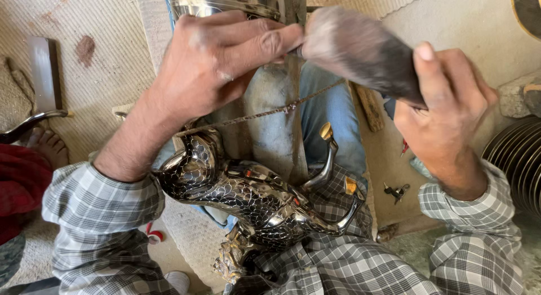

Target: The person uses a hammer and a metal punch to repeatedly strike a decorative metal object shaped like a mythical creature. The object is held against a cylindrical support while the person taps along its surface to create texture or shape.

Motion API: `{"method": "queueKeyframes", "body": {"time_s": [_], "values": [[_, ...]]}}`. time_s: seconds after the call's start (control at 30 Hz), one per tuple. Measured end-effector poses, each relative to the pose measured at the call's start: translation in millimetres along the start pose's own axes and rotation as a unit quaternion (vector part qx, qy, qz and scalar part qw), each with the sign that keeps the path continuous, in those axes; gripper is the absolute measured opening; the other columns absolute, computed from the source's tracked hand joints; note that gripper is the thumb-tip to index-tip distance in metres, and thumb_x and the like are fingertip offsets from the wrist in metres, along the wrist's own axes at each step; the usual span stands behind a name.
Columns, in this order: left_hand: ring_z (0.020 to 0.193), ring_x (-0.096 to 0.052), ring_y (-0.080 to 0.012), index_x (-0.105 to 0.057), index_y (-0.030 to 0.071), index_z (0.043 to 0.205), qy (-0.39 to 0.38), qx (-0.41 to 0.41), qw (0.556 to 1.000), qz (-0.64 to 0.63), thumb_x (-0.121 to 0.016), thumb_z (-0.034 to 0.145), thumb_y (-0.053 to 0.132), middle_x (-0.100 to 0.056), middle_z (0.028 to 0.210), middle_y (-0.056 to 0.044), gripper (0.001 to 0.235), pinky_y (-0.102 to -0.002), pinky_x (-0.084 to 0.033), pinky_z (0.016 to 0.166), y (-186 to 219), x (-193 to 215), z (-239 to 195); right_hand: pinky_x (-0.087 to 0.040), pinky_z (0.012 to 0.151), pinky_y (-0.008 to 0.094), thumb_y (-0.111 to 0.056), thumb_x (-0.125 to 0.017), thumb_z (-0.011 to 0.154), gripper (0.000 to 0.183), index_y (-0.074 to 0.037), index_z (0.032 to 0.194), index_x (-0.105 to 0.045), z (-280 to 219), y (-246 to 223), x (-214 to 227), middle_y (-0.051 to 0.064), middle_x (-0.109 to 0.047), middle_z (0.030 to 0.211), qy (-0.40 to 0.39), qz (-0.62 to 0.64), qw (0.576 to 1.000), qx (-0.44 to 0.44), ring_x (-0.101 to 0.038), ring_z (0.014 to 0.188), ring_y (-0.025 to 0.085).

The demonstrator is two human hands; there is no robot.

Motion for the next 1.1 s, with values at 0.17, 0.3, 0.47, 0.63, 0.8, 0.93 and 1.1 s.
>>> {"method": "queueKeyframes", "body": {"time_s": [0.17,0.3,0.47,0.63,0.8,0.93,1.1], "values": [[0.095,-0.074,-0.0201,-0.063,0.014,0.141,-0.041,-0.009,0.999,-0.026,-0.075,0.088,-0.003,-0.076,0.117,-0.003,0.057,-0.035,-0.062,0.081,-3,6,15,-0.061,0.073,0.038,0.007,-0.076,0.104,0.089,-0.027,0.166,-0.023,-26,-2,-12,0.017,-0.067,0.103,-0.024,-0.012,0.997,-0.072,-0.073,0.088,0.027],[0.092,-0.071,-0.0221,-0.061,0.010,0.142,-0.032,0.020,0.996,-0.082,-0.078,0.098,0.000,-0.073,0.106,-0.004,0.048,-0.037,-0.057,0.080,-9,11,13,-0.061,0.073,0.037,0.012,-0.073,0.104,0.095,-0.019,0.172,-0.014,-34,-1,-15,0.017,-0.067,0.104,0.015,0.005,0.999,-0.047,-0.072,0.086,0.027],[0.087,-0.070,-0.0240,-0.062,0.010,0.141,-0.031,0.011,0.995,-0.098,-0.081,0.098,0.000,-0.074,0.102,-0.005,0.047,-0.038,-0.054,0.075,-11,12,10,-0.057,0.076,0.037,0.014,-0.066,0.108,0.092,-0.022,0.170,-0.008,-29,-1,-5,0.014,-0.065,0.104,0.047,0.068,0.994,-0.071,-0.066,0.084,0.025],[0.091,-0.073,-0.0222,-0.064,0.011,0.140,-0.042,0.025,0.994,-0.099,-0.077,0.089,-0.008,-0.074,0.102,-0.004,0.056,-0.037,-0.058,0.077,-6,12,11,-0.051,0.061,0.034,0.015,-0.072,0.088,0.094,-0.014,0.162,-0.021,-18,3,2,0.016,-0.062,0.089,-0.043,-0.112,0.993,0.015,-0.064,0.073,0.027],[0.088,-0.074,-0.0263,-0.068,0.009,0.130,-0.013,0.046,0.994,-0.094,-0.083,0.090,-0.005,-0.075,0.094,-0.007,0.045,-0.041,-0.061,0.074,0,12,10,-0.051,0.066,0.037,0.008,-0.075,0.098,0.074,-0.002,0.154,-0.029,-32,7,-10,0.015,-0.067,0.098,-0.030,-0.068,0.995,-0.061,-0.065,0.074,0.026],[0.106,-0.074,-0.0190,-0.057,0.002,0.135,0.081,0.128,0.968,-0.203,-0.075,0.104,-0.010,-0.073,0.111,-0.010,0.038,-0.032,-0.063,0.088,-3,18,3,-0.061,0.087,0.047,0.003,-0.076,0.082,0.082,0.006,0.150,-0.031,-64,2,-30,0.029,-0.066,0.114,-0.002,-0.047,0.992,-0.114,-0.072,0.098,0.039],[0.107,-0.075,-0.0169,-0.050,-0.003,0.139,0.142,0.176,0.940,-0.255,-0.078,0.104,-0.008,-0.073,0.117,-0.011,0.046,-0.030,-0.067,0.092,-4,15,-8,-0.055,0.082,0.027,0.002,-0.080,0.097,0.068,0.000,0.145,-0.031,-121,-11,-87,0.009,-0.065,0.102,0.097,0.310,0.892,-0.314,-0.065,0.089,0.014]]}}
Point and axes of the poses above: each hand's wrist, its own z-axis towards the middle knuckle, its own x-axis out of the back of the hand, y = z × x, the point moved 2 cm from there along z, towards the middle knuckle
